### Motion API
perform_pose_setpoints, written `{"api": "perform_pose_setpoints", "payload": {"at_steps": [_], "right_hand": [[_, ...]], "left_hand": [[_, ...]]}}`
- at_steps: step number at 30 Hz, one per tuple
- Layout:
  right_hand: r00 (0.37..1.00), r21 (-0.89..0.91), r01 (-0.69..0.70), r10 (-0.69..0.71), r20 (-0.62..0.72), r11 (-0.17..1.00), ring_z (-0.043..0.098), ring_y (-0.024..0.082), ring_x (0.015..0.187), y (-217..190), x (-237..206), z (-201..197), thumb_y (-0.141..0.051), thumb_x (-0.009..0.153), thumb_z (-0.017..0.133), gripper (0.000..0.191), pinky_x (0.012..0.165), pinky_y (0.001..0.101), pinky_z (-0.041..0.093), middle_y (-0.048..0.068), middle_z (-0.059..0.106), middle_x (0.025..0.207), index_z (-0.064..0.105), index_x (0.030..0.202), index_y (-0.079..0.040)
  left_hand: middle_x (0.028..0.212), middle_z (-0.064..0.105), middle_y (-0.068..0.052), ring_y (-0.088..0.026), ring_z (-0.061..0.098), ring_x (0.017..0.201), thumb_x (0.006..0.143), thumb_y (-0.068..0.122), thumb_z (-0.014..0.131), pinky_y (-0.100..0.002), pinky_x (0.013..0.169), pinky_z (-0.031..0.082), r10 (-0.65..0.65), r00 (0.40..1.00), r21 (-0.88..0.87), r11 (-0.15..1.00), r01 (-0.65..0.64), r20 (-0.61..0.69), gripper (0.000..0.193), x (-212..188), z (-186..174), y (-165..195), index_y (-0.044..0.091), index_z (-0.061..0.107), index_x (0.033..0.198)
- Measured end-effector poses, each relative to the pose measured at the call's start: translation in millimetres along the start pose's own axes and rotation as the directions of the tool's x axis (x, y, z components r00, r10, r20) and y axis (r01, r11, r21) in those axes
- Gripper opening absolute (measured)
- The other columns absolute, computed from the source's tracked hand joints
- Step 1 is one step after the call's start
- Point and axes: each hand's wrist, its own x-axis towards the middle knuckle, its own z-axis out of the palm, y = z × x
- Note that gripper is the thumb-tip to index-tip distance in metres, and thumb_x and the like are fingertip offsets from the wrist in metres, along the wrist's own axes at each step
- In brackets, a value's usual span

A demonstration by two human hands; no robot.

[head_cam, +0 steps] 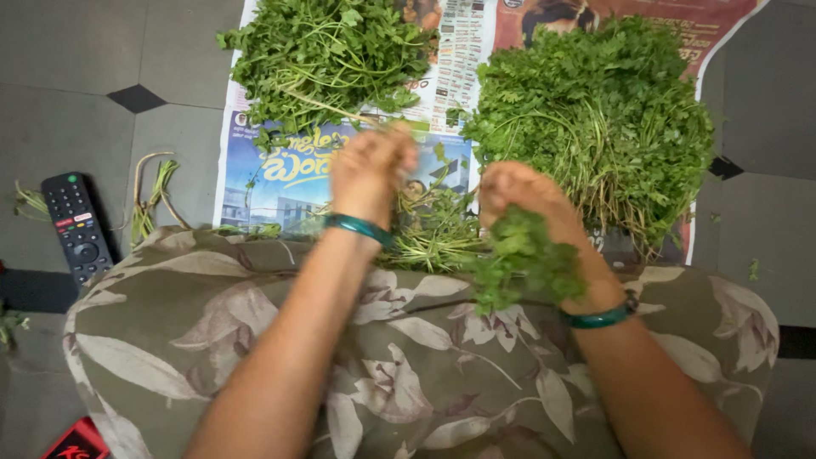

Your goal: The person sits on the floor and sorts through a large pile of green leafy herbs, picking up bunches and separating leaves from stems. The separated leaves are placed into a pile on the left side of the newspaper, while the stems are discarded to the right.

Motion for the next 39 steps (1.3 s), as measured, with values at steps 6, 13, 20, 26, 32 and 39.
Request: {"api": "perform_pose_setpoints", "payload": {"at_steps": [6,13,20,26,32,39], "right_hand": [[0.958,0.266,0.242,-0.186,-0.219,0.933,0.052,0.01,0.083,-46.5,-27.7,-56.2,-0.017,0.11,0.062,0.007,0.075,0.0231,0.048,-0.001,0.056,0.095,0.058,0.112,-0.011],[0.917,0.151,0.181,-0.111,-0.382,0.972,0.05,0.01,0.075,-72.2,-31.8,-96.7,-0.022,0.112,0.061,0.009,0.07,0.0242,0.047,-0.004,0.058,0.088,0.06,0.111,-0.013],[0.803,-0.283,0.036,-0.196,-0.562,0.958,0.058,0.009,0.065,-87.6,78.6,1.5,-0.029,0.098,0.067,0.031,0.053,0.0254,0.043,-0.003,0.072,0.088,0.073,0.125,-0.013],[0.726,-0.63,0.349,-0.625,-0.287,0.694,0.066,0.017,0.104,-69.7,242.1,89.0,-0.018,0.101,0.064,0.023,0.093,0.0315,0.052,0.005,0.076,0.11,0.075,0.114,-0.003],[0.904,-0.987,-0.159,-0.408,-0.131,-0.034,0.055,0.045,0.123,5.6,291.5,114.3,-0.039,0.098,0.066,0.054,0.104,0.0559,0.042,0.028,0.06,0.13,0.054,0.14,-0.008],[0.981,-0.943,-0.153,-0.071,-0.181,0.295,0.052,0.034,0.134,-50.2,274.3,92.2,-0.05,0.098,0.057,0.073,0.111,0.0475,0.04,0.021,0.052,0.148,0.029,0.158,-0.019]], "left_hand": [[0.07,0.065,-0.014,-0.023,0.059,0.056,0.092,0.017,0.079,-0.038,0.05,0.044,0.088,0.995,0.34,0.936,-0.095,0.037,0.027,8.9,-11.2,14.9,0.006,0.056,0.084],[0.11,0.072,-0.018,-0.037,0.071,0.101,0.081,0.04,0.075,-0.049,0.085,0.057,-0.226,0.973,0.951,-0.289,-0.11,0.043,0.039,-23.0,-17.7,-6.4,0.012,0.071,0.109],[0.117,0.073,-0.014,-0.032,0.073,0.104,0.099,0.017,0.054,-0.043,0.082,0.059,-0.337,0.939,0.903,-0.382,-0.198,0.063,0.027,-19.2,-10.3,-44.7,0.011,0.075,0.114],[0.116,0.075,-0.009,-0.029,0.073,0.105,0.101,0.018,0.052,-0.042,0.079,0.058,-0.401,0.915,0.915,-0.352,-0.197,0.042,0.028,-26.6,-0.7,-49.6,0.016,0.077,0.112],[0.113,0.076,-0.007,-0.026,0.074,0.102,0.106,0.024,0.048,-0.039,0.078,0.054,-0.476,0.88,0.944,-0.29,-0.157,0.0,0.031,-23.0,13.7,-39.1,0.016,0.078,0.112],[0.111,0.076,-0.008,-0.028,0.073,0.103,0.101,0.021,0.056,-0.039,0.077,0.057,-0.487,0.871,0.916,-0.32,-0.244,0.062,0.024,-27.7,16.3,-29.7,0.016,0.078,0.111]]}}
